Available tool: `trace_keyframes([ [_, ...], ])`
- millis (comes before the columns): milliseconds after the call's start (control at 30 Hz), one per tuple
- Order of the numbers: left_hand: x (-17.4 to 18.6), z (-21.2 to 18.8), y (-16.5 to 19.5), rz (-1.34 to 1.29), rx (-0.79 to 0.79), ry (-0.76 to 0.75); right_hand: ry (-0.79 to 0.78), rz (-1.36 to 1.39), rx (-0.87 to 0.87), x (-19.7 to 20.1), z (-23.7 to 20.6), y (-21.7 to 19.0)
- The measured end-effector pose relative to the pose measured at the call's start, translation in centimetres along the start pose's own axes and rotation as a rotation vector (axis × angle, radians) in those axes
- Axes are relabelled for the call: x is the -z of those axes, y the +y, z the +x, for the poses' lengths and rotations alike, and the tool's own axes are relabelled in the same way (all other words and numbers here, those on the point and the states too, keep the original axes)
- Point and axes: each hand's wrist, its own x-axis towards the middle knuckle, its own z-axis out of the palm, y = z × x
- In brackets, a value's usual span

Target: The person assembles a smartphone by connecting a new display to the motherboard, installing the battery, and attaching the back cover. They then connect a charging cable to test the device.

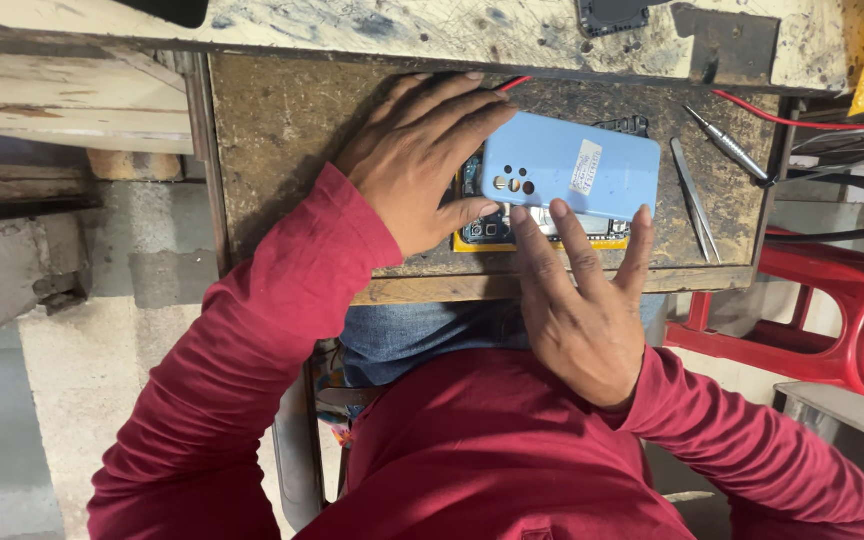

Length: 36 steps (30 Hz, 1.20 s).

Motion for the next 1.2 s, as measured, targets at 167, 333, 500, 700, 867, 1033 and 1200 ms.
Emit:
trace_keyframes([
  [167,-0.1,-0.1,-0.1,0.006,-0.006,0.014,-0.004,0.026,-0.042,-0.3,-0.3,-0.3],
  [333,-0.3,0.1,-0.2,0.020,-0.011,0.016,-0.001,0.004,-0.033,-0.3,-0.2,-0.5],
  [500,-0.3,-0.1,-0.1,0.009,0.000,0.003,0.004,-0.012,-0.034,0.0,-0.3,-0.6],
  [700,-0.1,0.0,-0.1,0.016,-0.013,0.012,0.004,-0.078,-0.011,0.4,0.1,-0.9],
  [867,-0.1,0.0,-0.1,0.013,-0.008,0.009,-0.037,-0.154,-0.005,1.1,0.8,-1.6],
  [1033,-0.3,0.1,-0.1,0.024,-0.004,0.008,-0.037,-0.206,-0.035,1.4,1.5,-2.7],
  [1200,-0.3,0.0,-0.2,0.018,0.004,-0.005,-0.048,-0.309,-0.008,1.3,1.6,-3.4],
])
